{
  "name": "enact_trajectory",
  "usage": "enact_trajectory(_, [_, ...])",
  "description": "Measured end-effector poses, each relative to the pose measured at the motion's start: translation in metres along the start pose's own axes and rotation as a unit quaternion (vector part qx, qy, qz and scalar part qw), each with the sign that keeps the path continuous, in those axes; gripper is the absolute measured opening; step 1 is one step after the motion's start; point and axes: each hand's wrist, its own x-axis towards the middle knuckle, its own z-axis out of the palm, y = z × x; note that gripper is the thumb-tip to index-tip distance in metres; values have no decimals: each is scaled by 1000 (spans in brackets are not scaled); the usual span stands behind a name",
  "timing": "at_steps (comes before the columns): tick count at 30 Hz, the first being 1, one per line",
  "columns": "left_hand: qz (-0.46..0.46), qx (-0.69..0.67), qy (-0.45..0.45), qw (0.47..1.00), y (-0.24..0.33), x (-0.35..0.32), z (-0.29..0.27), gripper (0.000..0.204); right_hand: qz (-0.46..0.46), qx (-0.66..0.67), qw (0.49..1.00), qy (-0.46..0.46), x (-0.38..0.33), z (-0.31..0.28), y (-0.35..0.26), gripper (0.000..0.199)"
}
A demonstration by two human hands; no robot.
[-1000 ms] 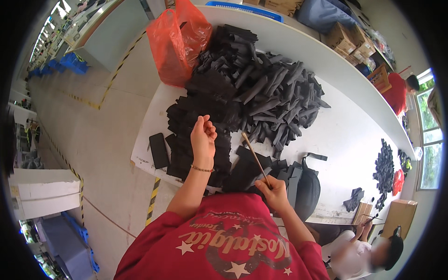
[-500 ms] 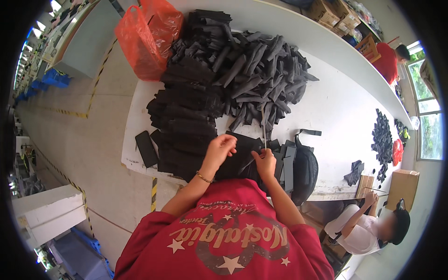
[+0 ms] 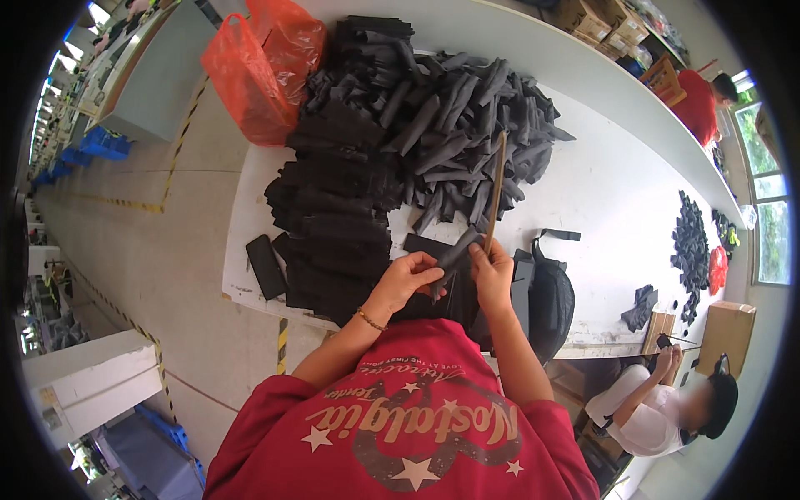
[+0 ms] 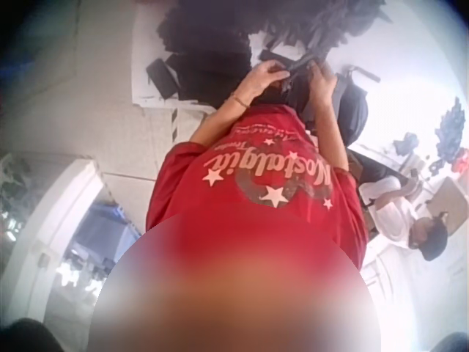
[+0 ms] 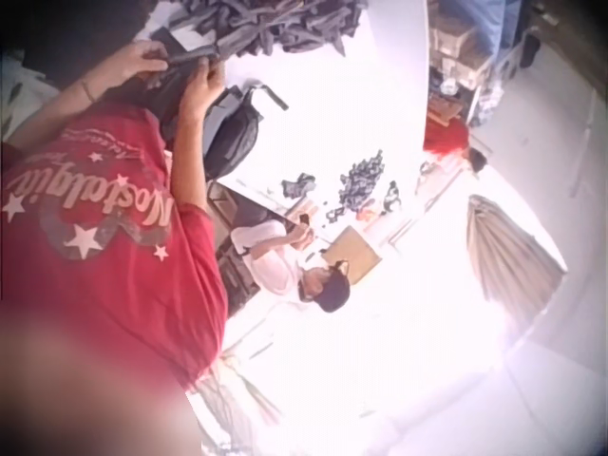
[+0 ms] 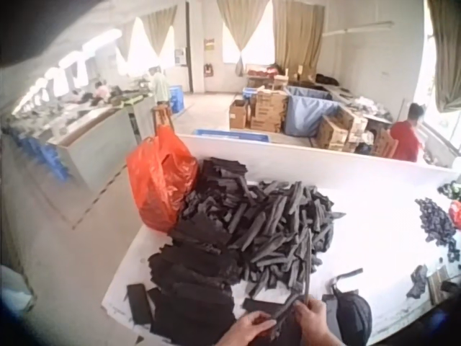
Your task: Using a wooden stick to scrape and clean black fabric components on a factory workbench.
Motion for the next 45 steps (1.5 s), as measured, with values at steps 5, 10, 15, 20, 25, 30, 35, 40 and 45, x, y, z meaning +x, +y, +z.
enact_trajectory(5, [46,-53,49,996,6,-3,3,18,-25,59,998,8,5,22,-20,12])
enact_trajectory(10, [89,13,156,984,11,3,4,19,-31,-110,991,-71,-17,27,7,21])
enact_trajectory(15, [86,-72,133,985,7,-1,5,22,35,9,998,-54,-19,35,-1,13])
enact_trajectory(20, [48,-25,71,996,-1,-5,-11,23,56,57,994,-78,-16,35,-9,11])
enact_trajectory(25, [84,-143,39,985,16,-13,-4,17,77,111,986,-98,-16,35,-16,12])
enact_trajectory(30, [82,-29,18,996,21,-13,-8,11,70,78,990,-93,-16,43,-21,11])
enact_trajectory(35, [126,70,33,989,36,-26,-14,9,-24,-17,998,-62,7,27,-32,13])
enact_trajectory(40, [368,490,260,746,74,-33,-54,20,-289,-290,910,72,61,32,-135,32])
enact_trajectory(45, [351,712,158,587,69,-13,-84,18,-198,-469,860,-33,73,2,-98,34])
